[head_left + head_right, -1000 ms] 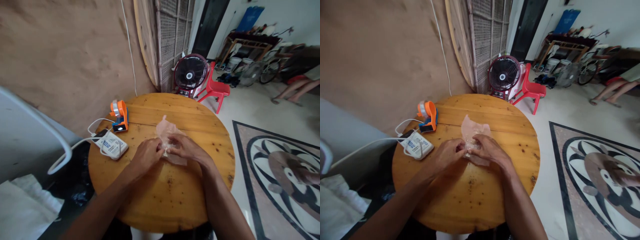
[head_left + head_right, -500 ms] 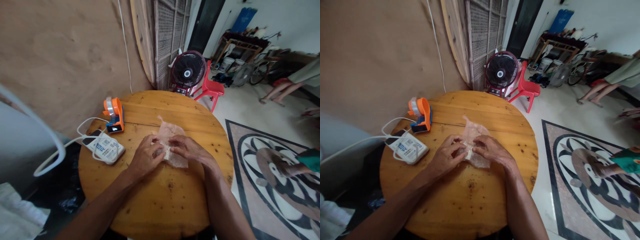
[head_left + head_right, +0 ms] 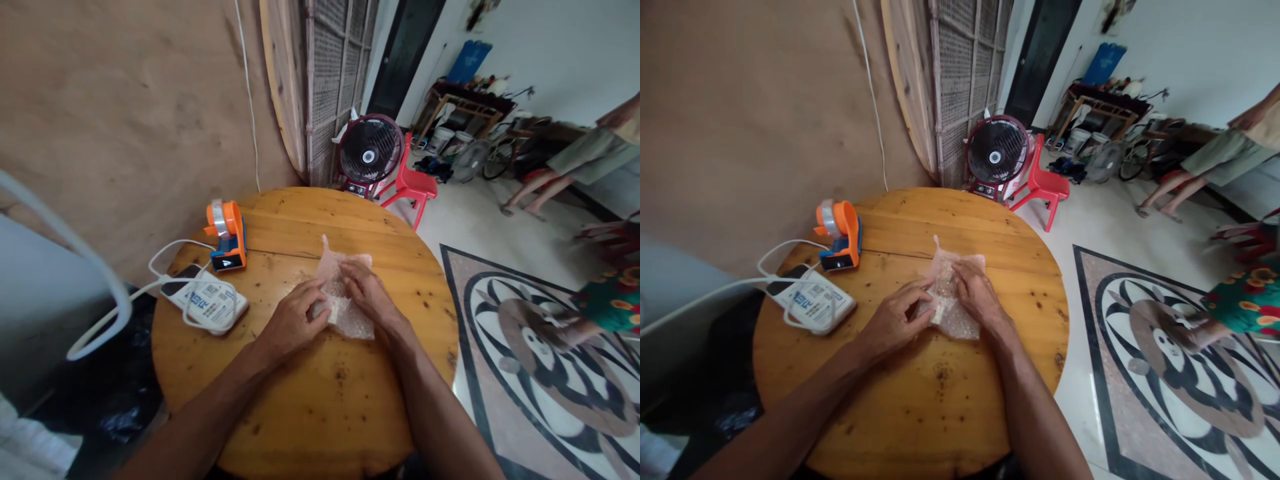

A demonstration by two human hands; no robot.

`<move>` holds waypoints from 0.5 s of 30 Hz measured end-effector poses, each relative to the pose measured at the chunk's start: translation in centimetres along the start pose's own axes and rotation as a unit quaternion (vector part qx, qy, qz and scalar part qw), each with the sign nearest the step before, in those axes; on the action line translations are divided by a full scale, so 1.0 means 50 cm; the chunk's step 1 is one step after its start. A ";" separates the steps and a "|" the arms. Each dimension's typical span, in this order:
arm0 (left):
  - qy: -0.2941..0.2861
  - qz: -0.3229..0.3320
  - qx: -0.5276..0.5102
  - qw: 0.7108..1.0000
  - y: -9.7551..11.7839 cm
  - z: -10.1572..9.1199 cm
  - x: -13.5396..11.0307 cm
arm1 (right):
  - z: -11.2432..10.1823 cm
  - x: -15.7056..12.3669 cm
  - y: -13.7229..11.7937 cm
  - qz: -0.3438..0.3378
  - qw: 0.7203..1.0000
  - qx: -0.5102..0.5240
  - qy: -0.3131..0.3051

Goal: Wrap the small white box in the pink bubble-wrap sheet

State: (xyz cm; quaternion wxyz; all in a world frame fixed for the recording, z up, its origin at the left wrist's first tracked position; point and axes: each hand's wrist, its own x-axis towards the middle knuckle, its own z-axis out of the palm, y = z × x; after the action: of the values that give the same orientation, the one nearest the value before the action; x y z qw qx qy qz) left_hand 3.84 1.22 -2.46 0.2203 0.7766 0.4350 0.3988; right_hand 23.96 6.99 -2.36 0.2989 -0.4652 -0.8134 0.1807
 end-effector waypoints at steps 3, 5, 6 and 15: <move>-0.011 -0.011 -0.014 1.000 0.003 -0.003 0.000 | 0.001 0.001 0.003 -0.005 1.000 0.001 -0.004; -0.016 -0.019 -0.017 1.000 0.005 -0.004 0.000 | 0.002 0.003 0.004 -0.005 1.000 0.004 -0.012; -0.017 -0.022 -0.017 0.999 0.006 -0.004 0.000 | 0.003 0.004 0.004 -0.002 1.000 0.006 -0.015; -0.012 -0.014 -0.021 1.000 0.004 -0.001 0.001 | 0.010 0.020 0.017 -0.003 1.000 0.021 -0.023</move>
State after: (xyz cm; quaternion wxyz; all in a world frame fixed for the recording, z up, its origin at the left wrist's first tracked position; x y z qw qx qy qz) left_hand 3.91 1.15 -2.30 0.2475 0.7704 0.4343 0.3957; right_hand 23.80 8.27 -2.90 0.2902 -0.4523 -0.8174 0.2073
